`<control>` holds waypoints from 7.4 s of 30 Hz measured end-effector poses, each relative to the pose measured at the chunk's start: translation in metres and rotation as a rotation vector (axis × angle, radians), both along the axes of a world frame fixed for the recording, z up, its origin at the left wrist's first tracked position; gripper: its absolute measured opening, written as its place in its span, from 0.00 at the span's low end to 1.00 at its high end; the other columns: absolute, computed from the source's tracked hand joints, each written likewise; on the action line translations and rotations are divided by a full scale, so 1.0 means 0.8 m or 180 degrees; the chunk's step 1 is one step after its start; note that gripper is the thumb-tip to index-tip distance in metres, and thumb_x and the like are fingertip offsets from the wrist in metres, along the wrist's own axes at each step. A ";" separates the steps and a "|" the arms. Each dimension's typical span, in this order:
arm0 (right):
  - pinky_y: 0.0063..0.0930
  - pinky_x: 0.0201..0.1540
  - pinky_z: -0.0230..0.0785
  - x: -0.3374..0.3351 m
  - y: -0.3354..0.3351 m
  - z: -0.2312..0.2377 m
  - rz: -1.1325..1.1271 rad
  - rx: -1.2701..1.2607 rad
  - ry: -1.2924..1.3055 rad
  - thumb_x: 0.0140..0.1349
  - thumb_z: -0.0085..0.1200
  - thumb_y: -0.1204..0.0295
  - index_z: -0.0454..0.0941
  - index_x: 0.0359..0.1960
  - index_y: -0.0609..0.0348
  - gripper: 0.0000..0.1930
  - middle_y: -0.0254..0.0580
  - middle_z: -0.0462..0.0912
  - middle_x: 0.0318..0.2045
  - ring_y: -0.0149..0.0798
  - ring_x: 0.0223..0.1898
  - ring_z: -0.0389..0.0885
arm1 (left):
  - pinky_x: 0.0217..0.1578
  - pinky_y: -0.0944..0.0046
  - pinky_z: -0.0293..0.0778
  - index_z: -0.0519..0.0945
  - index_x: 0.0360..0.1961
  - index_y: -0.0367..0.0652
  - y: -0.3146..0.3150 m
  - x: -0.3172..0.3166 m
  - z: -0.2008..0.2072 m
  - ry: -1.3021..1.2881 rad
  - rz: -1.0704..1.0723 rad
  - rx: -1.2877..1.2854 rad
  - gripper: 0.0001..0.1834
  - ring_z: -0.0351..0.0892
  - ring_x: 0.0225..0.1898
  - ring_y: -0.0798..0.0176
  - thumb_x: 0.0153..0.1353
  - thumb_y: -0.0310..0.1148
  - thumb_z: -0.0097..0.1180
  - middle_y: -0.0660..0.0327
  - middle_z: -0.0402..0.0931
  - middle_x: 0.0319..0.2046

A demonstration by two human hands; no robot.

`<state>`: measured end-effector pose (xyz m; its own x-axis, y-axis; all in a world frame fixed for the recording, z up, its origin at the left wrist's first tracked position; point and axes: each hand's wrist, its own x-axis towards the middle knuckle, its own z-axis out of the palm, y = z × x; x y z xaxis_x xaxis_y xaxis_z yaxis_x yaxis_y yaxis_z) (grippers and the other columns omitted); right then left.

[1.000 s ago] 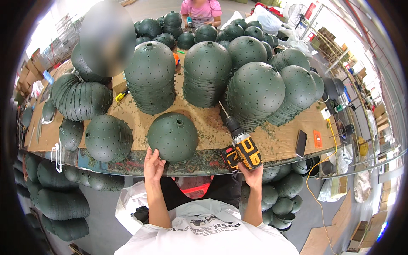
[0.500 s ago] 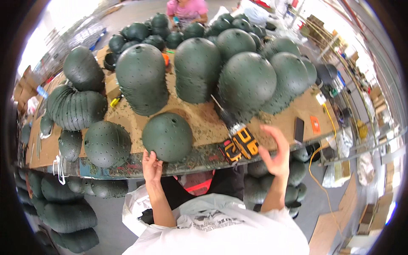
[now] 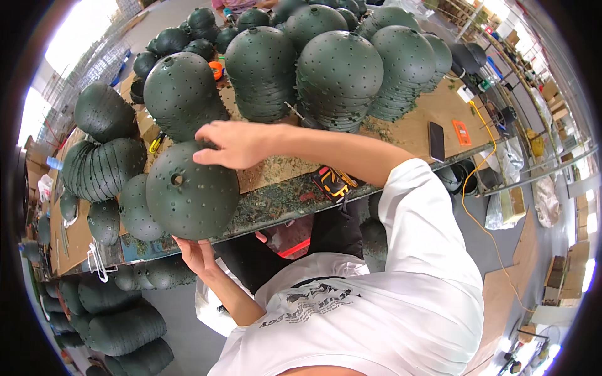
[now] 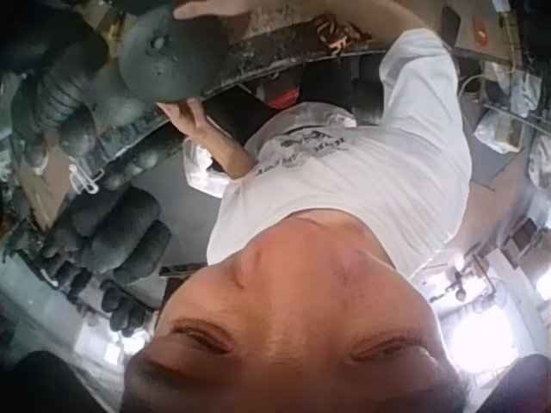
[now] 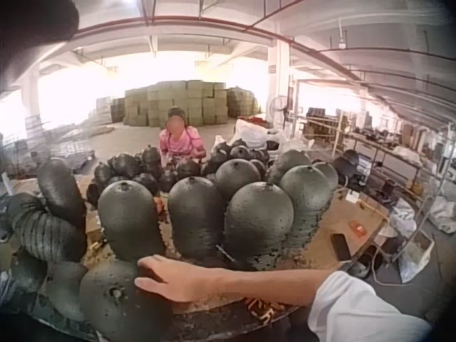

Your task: Using a power drill to create holes in green plastic dome-shaped components in a manufacturing setting.

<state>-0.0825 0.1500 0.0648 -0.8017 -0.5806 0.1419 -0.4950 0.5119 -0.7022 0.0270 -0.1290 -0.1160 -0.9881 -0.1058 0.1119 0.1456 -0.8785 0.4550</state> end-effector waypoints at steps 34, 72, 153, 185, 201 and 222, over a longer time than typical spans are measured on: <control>0.32 0.63 0.62 -0.001 -0.035 -0.033 -0.0128 -0.1427 -0.1224 0.72 0.50 0.61 0.58 0.67 0.67 0.29 0.51 0.72 0.59 0.38 0.60 0.71 | 0.55 0.57 0.75 0.69 0.64 0.47 0.019 0.007 0.020 -0.0038 -0.0165 0.0029 0.29 0.78 0.57 0.60 0.63 0.35 0.64 0.61 0.76 0.58; 0.26 0.48 0.74 -0.010 -0.022 -0.016 0.0678 -0.2757 -0.2934 0.63 0.60 0.69 0.75 0.55 0.68 0.21 0.40 0.84 0.45 0.29 0.44 0.82 | 0.64 0.46 0.68 0.70 0.62 0.34 0.012 0.009 -0.038 -0.0491 -0.0240 0.0860 0.28 0.76 0.58 0.49 0.57 0.21 0.52 0.50 0.76 0.57; 0.34 0.50 0.74 -0.018 -0.028 -0.033 -0.0857 -0.3169 -0.1962 0.72 0.45 0.55 0.77 0.49 0.59 0.20 0.40 0.83 0.46 0.37 0.46 0.81 | 0.63 0.60 0.64 0.59 0.68 0.32 0.068 -0.019 0.115 -0.0543 0.1240 -0.1305 0.35 0.67 0.63 0.60 0.63 0.27 0.61 0.52 0.61 0.66; 0.26 0.55 0.65 -0.012 -0.033 -0.057 -0.0944 -0.3042 -0.1805 0.73 0.44 0.60 0.81 0.46 0.65 0.19 0.35 0.83 0.44 0.29 0.47 0.77 | 0.52 0.65 0.71 0.66 0.59 0.36 0.055 -0.015 0.090 -0.0612 0.1382 -0.1839 0.25 0.73 0.53 0.66 0.62 0.26 0.61 0.56 0.72 0.53; 0.19 0.38 0.71 -0.011 -0.019 -0.034 -0.0867 -0.3070 -0.1846 0.74 0.46 0.59 0.83 0.40 0.60 0.18 0.31 0.85 0.34 0.23 0.33 0.79 | 0.60 0.57 0.67 0.65 0.63 0.36 0.006 -0.033 0.061 -0.0486 0.0934 -0.1580 0.30 0.68 0.63 0.55 0.70 0.45 0.54 0.50 0.66 0.63; 0.22 0.37 0.71 -0.014 -0.029 -0.020 -0.1544 -0.2834 -0.2248 0.72 0.47 0.61 0.79 0.37 0.56 0.13 0.29 0.78 0.30 0.25 0.32 0.76 | 0.62 0.52 0.69 0.61 0.69 0.41 0.036 -0.027 0.046 0.0211 -0.0413 0.0077 0.40 0.73 0.62 0.57 0.62 0.43 0.65 0.56 0.69 0.64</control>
<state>-0.0940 0.1265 0.0489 -0.9684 -0.1246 -0.2159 0.2416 -0.2563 -0.9359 0.0058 -0.1005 -0.0794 -0.9841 0.0190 0.1764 0.0590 -0.9025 0.4266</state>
